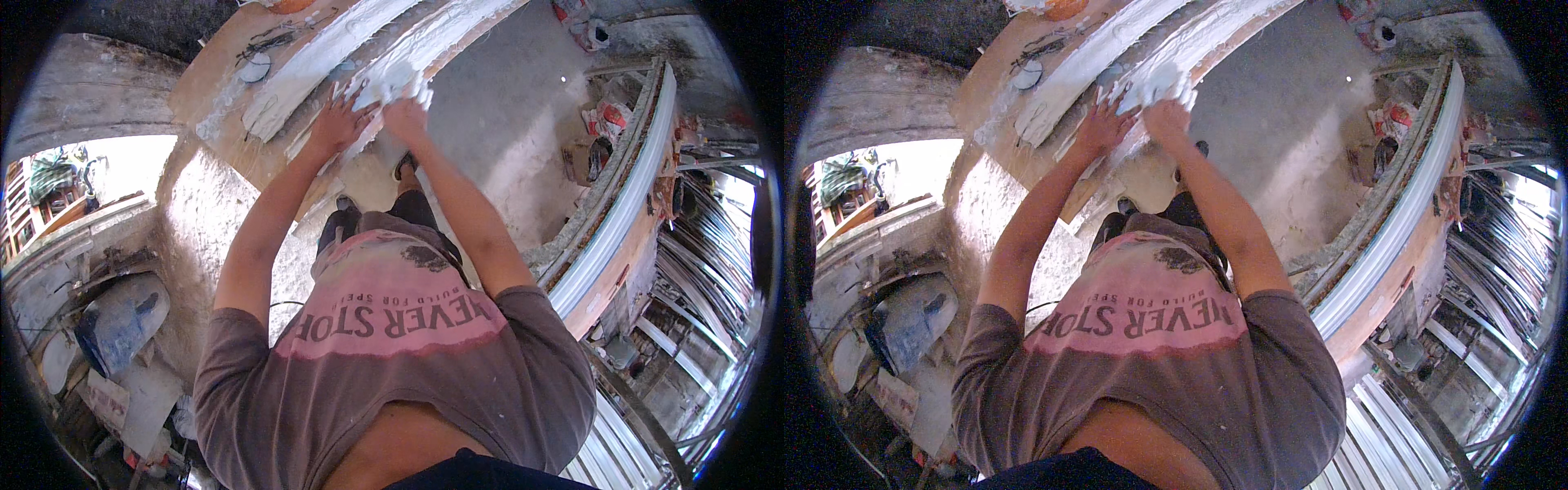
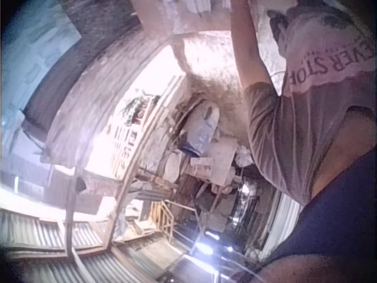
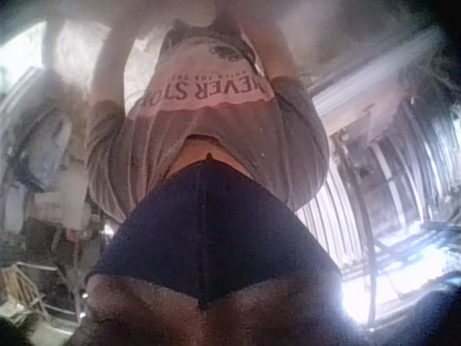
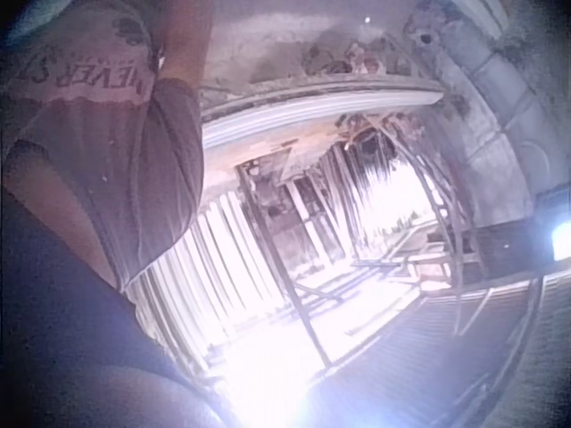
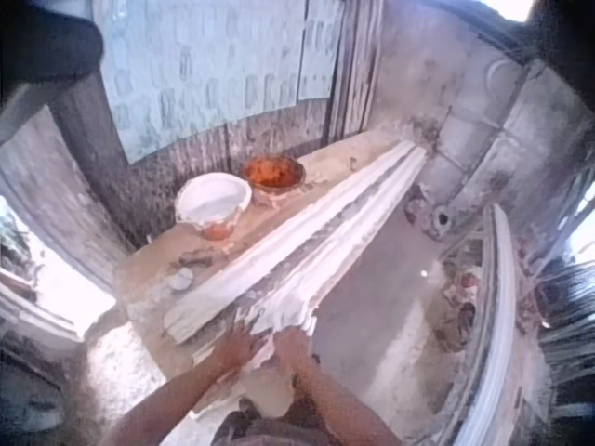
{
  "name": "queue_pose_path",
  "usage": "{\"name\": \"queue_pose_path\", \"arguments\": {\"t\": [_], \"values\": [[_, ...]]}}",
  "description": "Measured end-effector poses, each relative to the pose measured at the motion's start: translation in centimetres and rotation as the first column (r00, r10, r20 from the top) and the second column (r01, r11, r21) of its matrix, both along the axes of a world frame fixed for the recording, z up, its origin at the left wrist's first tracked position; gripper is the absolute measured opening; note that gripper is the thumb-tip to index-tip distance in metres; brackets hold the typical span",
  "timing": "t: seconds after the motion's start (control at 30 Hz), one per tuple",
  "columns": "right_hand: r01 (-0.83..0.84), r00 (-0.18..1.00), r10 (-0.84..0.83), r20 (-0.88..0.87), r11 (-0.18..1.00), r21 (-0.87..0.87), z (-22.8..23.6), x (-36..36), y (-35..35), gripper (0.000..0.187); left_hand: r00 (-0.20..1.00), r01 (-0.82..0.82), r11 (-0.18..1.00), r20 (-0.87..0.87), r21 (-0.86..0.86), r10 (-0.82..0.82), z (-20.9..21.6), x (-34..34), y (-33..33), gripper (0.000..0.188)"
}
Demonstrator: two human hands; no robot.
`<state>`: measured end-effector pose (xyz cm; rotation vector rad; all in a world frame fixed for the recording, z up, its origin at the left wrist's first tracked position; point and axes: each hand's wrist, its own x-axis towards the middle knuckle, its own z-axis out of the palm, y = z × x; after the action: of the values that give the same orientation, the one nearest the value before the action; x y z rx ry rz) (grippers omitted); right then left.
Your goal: The person lays strands of white fiberglass onto a curved wooden mold, then pours a white liquid from a bucket over the strands. They use their hands to press and spread the liquid into the fibers, smoothing the surface along the mold.
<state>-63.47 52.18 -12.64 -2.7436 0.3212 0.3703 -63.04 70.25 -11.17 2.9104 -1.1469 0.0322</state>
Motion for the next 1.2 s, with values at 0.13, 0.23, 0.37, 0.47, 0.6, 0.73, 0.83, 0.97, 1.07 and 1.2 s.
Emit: {"name": "queue_pose_path", "arguments": {"t": [0.13,0.23,0.37,0.47,0.6,0.73,0.83,0.97,1.07,1.2], "values": [[-0.182,0.983,0.183,0.021,0.983,-0.022,0.0,4.3,-7.0,0.046,0.998,-0.047,0.995,-0.033,-0.092,0.044,-0.6,1.6,-1.5,0.049],[0.061,0.984,-0.086,0.156,0.985,0.160,0.2,3.9,-8.2,0.043,0.987,-0.121,0.984,-0.117,-0.127,0.107,-0.9,1.9,-1.5,0.049],[-0.030,1.000,0.029,0.006,0.981,0.191,5.5,-1.0,-2.3,0.043,0.987,-0.107,0.970,-0.139,-0.217,0.078,-1.9,0.5,0.8,0.047],[-0.206,0.971,0.207,-0.121,0.978,0.025,4.8,-3.2,0.8,0.041,0.991,-0.032,0.991,-0.131,-0.130,0.014,-1.0,-0.5,1.5,0.046],[-0.181,0.978,0.173,-0.121,0.981,-0.064,4.8,-2.5,1.6,0.043,0.985,0.021,1.000,-0.171,-0.007,-0.022,-0.2,-0.1,1.4,0.046],[-0.136,0.989,0.120,-0.085,0.969,-0.207,4.2,3.0,-2.7,0.046,0.990,0.076,0.988,-0.111,-0.133,-0.091,-0.2,2.2,-0.7,0.046],[-0.268,0.962,0.254,-0.100,0.948,-0.169,-0.8,10.2,-12.9,0.038,0.988,0.153,0.974,-0.004,-0.164,-0.156,0.4,4.8,-5.6,0.047],[-0.161,0.980,0.170,0.106,0.983,-0.092,3.0,13.7,-13.6,0.038,1.000,-0.027,0.989,-0.007,-0.149,0.027,-1.3,6.1,-6.1,0.049],[-0.171,0.983,0.165,0.083,0.982,0.075,5.0,9.1,-11.8,0.049,0.994,-0.067,0.986,-0.094,-0.156,0.053,-2.1,5.2,-5.9,0.050],[-0.135,0.972,0.162,-0.169,0.977,0.162,4.3,4.1,-6.9,0.053,0.973,0.073,0.991,-0.226,0.111,-0.046,1.8,5.4,-6.6,0.050]]}}
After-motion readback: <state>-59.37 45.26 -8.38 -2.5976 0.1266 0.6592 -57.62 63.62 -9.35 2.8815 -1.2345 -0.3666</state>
